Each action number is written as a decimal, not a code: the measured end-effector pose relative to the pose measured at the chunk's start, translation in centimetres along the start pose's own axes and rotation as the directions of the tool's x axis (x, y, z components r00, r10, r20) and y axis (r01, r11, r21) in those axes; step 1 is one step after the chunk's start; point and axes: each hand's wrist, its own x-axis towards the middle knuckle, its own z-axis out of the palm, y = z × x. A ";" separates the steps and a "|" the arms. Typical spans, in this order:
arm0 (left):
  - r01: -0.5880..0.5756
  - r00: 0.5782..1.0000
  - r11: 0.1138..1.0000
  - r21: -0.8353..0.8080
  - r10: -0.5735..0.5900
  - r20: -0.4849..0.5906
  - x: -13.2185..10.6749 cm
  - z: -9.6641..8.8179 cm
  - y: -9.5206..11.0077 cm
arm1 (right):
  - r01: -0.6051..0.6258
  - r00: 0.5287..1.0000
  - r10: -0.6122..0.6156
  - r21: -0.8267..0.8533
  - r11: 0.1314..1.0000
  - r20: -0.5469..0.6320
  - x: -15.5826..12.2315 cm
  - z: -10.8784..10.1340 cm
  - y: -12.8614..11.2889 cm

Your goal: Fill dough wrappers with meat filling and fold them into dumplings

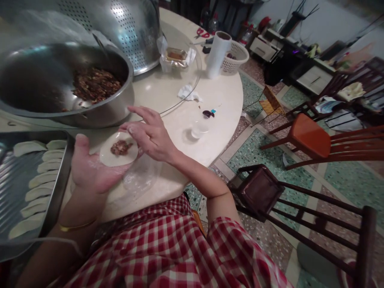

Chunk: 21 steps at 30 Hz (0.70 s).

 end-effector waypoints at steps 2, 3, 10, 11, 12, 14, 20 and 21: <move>-0.031 0.999 1.000 -0.004 0.031 -0.030 -0.2 0.2 0.3 | 0.135 0.990 -0.139 -0.165 0.977 -0.013 -1.8 -0.2 -0.3; -0.035 0.998 0.999 0.005 0.035 -0.043 -0.4 0.3 0.5 | 0.183 0.981 -0.192 -0.244 0.952 -0.011 -2.8 -0.2 -0.3; 0.006 0.999 1.000 0.018 -0.007 0.049 -1.2 0.2 0.3 | 0.460 0.852 -0.517 -0.587 0.666 0.080 -7.1 2.1 0.5; 0.002 0.998 1.000 0.021 -0.003 0.059 -1.3 0.1 0.1 | 0.467 0.840 -0.536 -0.620 0.630 0.089 -7.1 2.5 0.4; -0.004 0.998 1.000 0.024 0.002 0.064 -1.3 0.0 -0.1 | 0.476 0.828 -0.553 -0.644 0.599 0.097 -7.1 2.8 0.3; -0.005 0.998 1.000 0.018 0.004 0.058 -1.4 0.0 -0.4 | 0.486 0.818 -0.564 -0.665 0.567 0.116 -6.9 3.2 -0.1; -0.049 0.998 0.999 0.016 0.049 0.025 -1.6 -0.2 -0.4 | 0.474 0.829 -0.558 -0.585 0.659 0.043 -6.9 3.1 -1.2; -0.064 0.998 0.998 0.014 0.063 0.031 -1.7 -0.2 -0.4 | 0.453 0.838 -0.545 -0.580 0.677 0.019 -7.0 3.1 -1.3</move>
